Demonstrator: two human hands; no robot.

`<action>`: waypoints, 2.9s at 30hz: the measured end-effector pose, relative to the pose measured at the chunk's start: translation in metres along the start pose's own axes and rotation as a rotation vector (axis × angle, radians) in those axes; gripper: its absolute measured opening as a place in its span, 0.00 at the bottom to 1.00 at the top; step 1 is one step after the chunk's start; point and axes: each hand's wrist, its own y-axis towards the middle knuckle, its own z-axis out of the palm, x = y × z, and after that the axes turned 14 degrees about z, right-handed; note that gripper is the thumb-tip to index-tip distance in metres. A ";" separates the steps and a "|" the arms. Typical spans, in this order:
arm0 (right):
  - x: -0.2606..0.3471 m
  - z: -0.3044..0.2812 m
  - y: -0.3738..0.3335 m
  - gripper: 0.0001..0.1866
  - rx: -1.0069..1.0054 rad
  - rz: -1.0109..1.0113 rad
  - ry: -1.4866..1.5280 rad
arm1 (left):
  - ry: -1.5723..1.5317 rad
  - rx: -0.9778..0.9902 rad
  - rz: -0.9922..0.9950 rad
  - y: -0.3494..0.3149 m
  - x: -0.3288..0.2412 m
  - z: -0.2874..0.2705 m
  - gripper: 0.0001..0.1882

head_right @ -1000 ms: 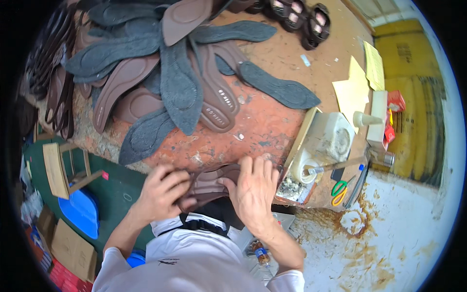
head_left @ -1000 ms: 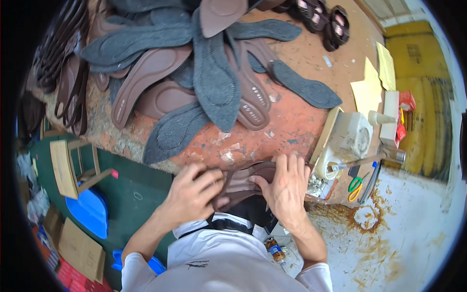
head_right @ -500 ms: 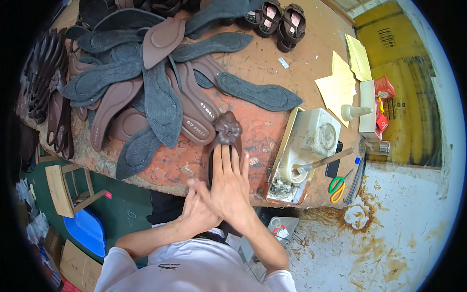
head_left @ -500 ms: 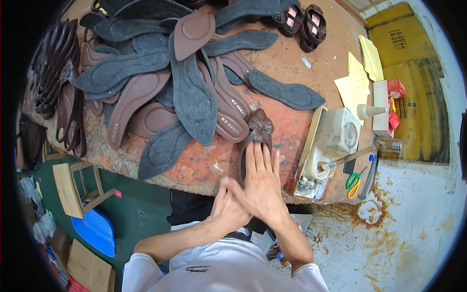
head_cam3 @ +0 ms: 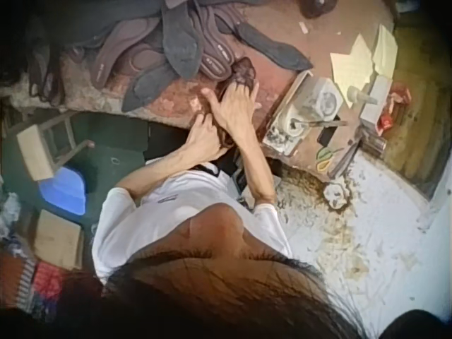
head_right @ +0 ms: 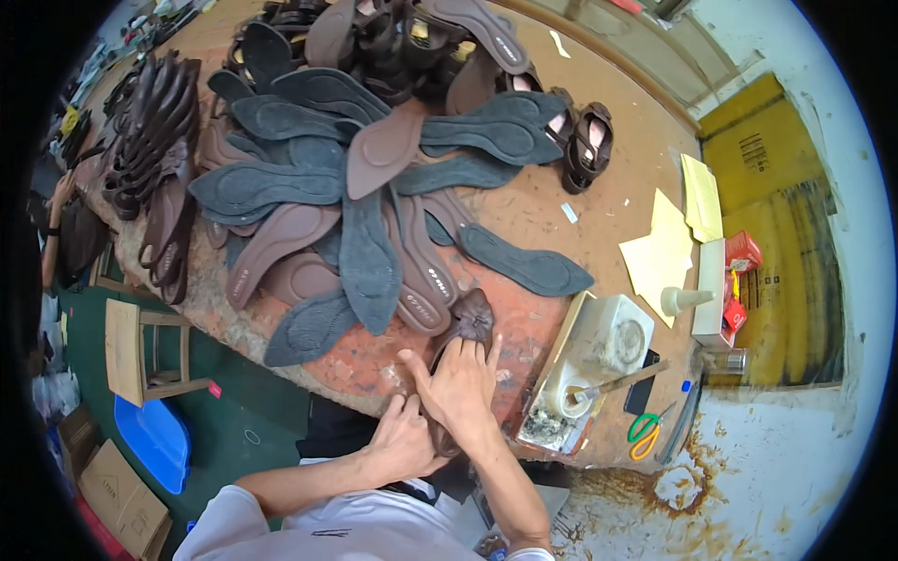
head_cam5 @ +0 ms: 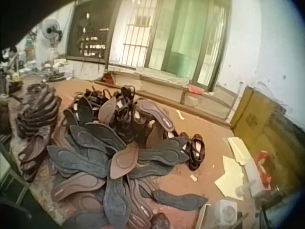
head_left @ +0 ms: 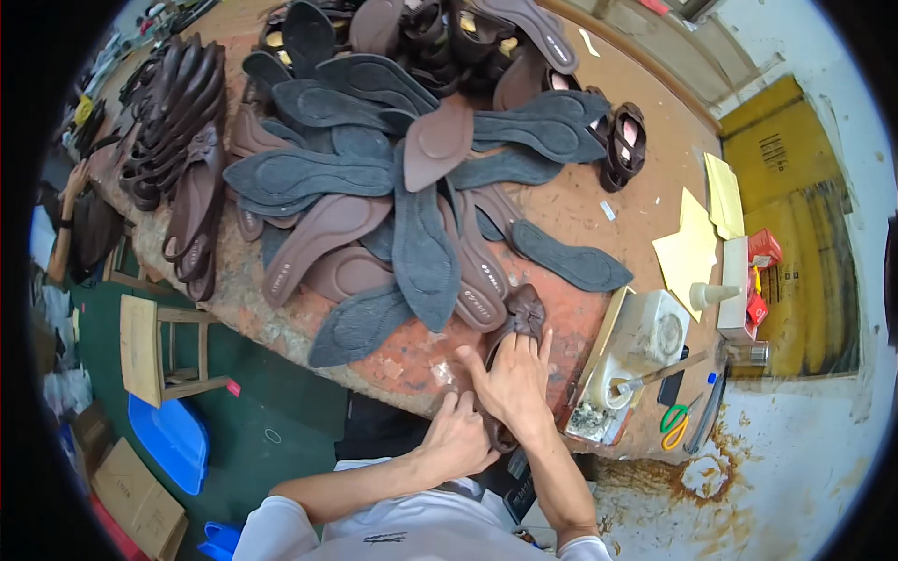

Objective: The person assembles sandals by hand at a workbench. They pick up a sandal sole and a fabric insole, align them, and press the insole firmly into the sole. The person repeats this process for multiple pairs, stacking the finished sandals on the table.

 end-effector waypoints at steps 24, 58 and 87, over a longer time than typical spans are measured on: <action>0.057 -0.083 0.078 0.11 -0.572 -0.417 0.781 | 0.781 -0.788 -0.548 -0.224 0.283 -0.296 0.19; -0.047 0.097 -0.056 0.04 -0.488 -0.140 1.077 | 0.454 0.074 0.130 0.494 0.188 -0.144 0.44; -0.058 -0.046 -0.034 0.15 -0.212 -0.523 0.078 | 0.028 -0.263 0.144 -0.061 0.074 -0.134 0.26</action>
